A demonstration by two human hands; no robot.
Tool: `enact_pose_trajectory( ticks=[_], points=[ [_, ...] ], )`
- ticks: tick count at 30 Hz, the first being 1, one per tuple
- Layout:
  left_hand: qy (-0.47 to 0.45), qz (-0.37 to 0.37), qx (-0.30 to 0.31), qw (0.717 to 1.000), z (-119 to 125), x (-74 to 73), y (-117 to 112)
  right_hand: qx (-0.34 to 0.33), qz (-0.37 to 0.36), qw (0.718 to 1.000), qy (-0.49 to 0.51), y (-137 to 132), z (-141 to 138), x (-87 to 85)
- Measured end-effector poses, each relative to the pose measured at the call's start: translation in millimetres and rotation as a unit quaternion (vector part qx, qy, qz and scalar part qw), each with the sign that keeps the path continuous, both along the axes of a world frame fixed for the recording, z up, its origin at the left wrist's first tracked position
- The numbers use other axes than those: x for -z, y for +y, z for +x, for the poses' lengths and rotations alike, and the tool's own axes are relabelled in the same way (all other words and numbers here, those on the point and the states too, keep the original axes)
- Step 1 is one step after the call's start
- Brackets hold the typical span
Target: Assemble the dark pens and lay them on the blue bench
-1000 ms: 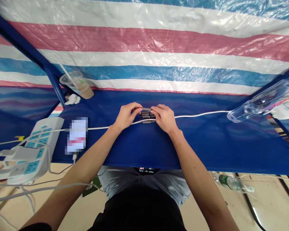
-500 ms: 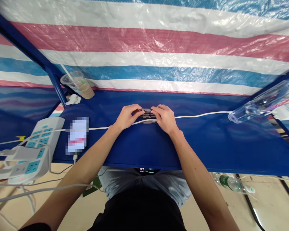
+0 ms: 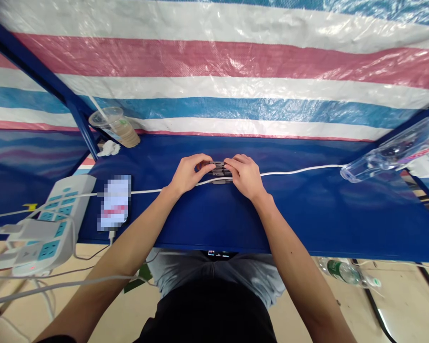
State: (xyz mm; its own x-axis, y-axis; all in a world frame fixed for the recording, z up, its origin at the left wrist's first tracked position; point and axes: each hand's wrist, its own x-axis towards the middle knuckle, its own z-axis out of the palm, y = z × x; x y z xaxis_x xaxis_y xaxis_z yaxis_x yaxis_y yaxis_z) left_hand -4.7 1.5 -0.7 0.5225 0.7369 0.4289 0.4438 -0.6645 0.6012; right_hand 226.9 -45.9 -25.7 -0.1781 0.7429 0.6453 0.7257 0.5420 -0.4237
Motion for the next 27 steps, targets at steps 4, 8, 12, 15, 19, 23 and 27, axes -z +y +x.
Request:
enact_pose_trajectory(
  ticks=[4,8,12,15,19,23,27],
  points=[
    [-0.009,0.001,0.020,1.000,-0.8,-0.9,0.9,0.000,-0.008,1.000,0.006,-1.0,-0.3,-0.9],
    [0.038,-0.002,0.014,0.999,-2.6,-2.8,1.5,-0.021,-0.027,0.999,0.018,-1.9,-1.2,-1.5],
    [0.040,-0.015,0.004,0.999,-1.4,-4.4,-2.0,-0.020,-0.034,0.999,0.027,-3.0,-1.2,-3.0],
    [0.042,-0.011,0.020,0.999,0.4,-4.7,-3.4,-0.020,-0.045,0.998,0.027,-4.0,-1.8,-4.4],
    [0.066,-0.001,-0.004,0.998,0.4,-4.3,-1.0,-0.021,-0.046,0.998,0.023,-4.0,-3.8,-5.8],
    [0.069,0.001,-0.028,0.997,0.3,-3.6,0.5,0.003,-0.029,1.000,0.000,-2.6,-3.1,-6.9],
    [0.047,0.002,-0.037,0.998,0.5,-1.8,0.9,0.025,-0.008,1.000,-0.012,-1.3,2.4,-7.7]
  ],
)
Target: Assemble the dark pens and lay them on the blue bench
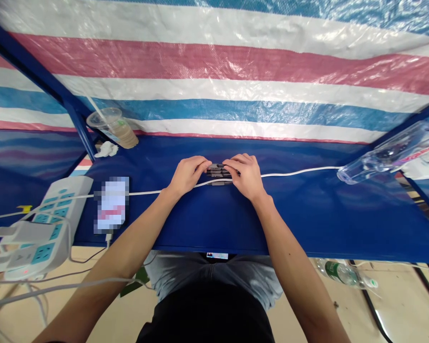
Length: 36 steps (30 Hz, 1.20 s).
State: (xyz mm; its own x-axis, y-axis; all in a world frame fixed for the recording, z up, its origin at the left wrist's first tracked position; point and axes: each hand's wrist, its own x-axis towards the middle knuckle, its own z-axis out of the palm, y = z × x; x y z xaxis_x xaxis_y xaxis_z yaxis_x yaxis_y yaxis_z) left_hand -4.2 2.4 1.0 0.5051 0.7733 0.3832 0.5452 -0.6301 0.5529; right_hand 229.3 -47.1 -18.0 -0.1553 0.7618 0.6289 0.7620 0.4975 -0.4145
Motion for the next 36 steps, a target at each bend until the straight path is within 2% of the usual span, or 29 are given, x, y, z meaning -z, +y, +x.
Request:
enact_pose_trajectory(
  ticks=[5,10,15,25,31,36],
  points=[
    [-0.046,0.004,-0.035,0.998,-4,2.2,5,0.040,0.021,0.999,0.008,1,12,-1.7],
    [-0.061,0.012,-0.052,0.997,-6,2.6,8,0.048,0.032,0.998,0.016,2,22,-2.8],
    [-0.059,0.010,-0.043,0.997,-7,2.9,9,0.039,0.025,0.999,0.008,3,21,-1.8],
    [-0.027,0.004,0.002,1.000,1,1.7,3,-0.009,0.006,1.000,-0.017,0,-3,0.7],
    [-0.006,-0.005,0.007,1.000,2,0.8,0,-0.021,-0.010,1.000,-0.008,0,-8,2.2],
    [-0.055,-0.021,0.041,0.997,4,2.1,-2,-0.010,-0.019,1.000,-0.021,-1,-10,2.8]
  ],
)
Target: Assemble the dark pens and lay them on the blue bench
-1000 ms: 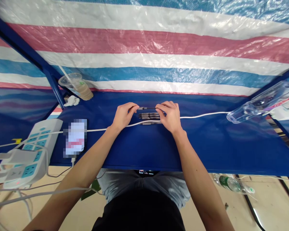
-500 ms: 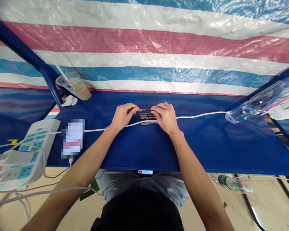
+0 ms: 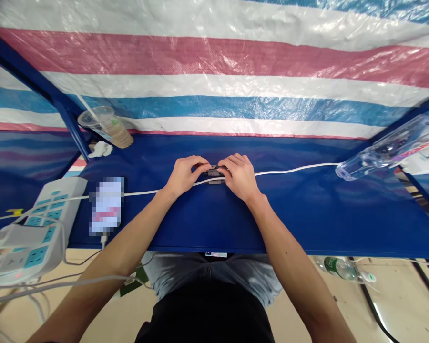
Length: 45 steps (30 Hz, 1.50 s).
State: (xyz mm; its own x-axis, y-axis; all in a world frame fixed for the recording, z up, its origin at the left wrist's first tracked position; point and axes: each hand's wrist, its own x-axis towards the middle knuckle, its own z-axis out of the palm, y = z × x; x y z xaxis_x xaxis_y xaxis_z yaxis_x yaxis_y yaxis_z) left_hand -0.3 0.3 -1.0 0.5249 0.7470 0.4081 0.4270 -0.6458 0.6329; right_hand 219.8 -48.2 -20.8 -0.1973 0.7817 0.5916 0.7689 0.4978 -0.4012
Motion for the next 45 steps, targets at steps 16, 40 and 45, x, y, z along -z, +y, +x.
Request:
enact_pose_trajectory(
  ticks=[16,40,45],
  points=[
    [0.068,0.018,-0.010,0.998,1,-3.2,2,-0.013,-0.010,1.000,0.026,-1,1,-2.3],
    [0.037,0.083,-0.016,0.996,-4,0.8,6,-0.002,-0.014,1.000,-0.020,6,8,2.1],
    [0.067,0.046,-0.013,0.997,-3,-0.8,4,0.009,0.004,1.000,0.024,3,6,-3.8]
  ],
)
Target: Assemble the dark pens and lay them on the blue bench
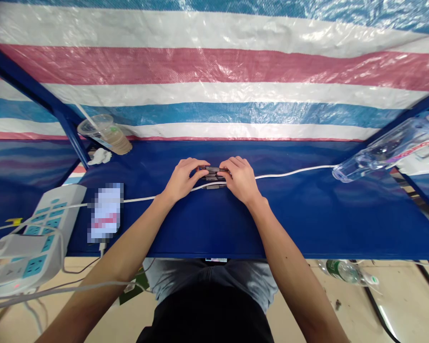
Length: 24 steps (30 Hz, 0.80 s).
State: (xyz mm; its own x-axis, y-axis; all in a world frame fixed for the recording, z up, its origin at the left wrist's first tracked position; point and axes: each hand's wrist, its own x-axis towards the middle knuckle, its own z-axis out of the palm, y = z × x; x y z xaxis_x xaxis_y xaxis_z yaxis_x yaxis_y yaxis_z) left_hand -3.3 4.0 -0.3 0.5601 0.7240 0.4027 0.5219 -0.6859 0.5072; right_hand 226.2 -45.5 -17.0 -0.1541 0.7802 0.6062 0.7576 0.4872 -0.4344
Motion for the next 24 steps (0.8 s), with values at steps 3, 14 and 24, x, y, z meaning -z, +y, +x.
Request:
enact_pose_trajectory(
  ticks=[3,14,24],
  points=[
    [0.005,-0.017,0.022,1.000,1,0.0,0,-0.003,0.006,1.000,0.022,-1,-1,-2.0],
    [-0.023,0.016,0.044,0.999,-2,7.7,3,-0.021,-0.047,0.998,-0.047,1,4,4.0],
    [-0.072,0.027,-0.086,0.993,1,2.2,0,-0.020,-0.147,0.947,0.286,-5,2,-16.5]
  ],
)
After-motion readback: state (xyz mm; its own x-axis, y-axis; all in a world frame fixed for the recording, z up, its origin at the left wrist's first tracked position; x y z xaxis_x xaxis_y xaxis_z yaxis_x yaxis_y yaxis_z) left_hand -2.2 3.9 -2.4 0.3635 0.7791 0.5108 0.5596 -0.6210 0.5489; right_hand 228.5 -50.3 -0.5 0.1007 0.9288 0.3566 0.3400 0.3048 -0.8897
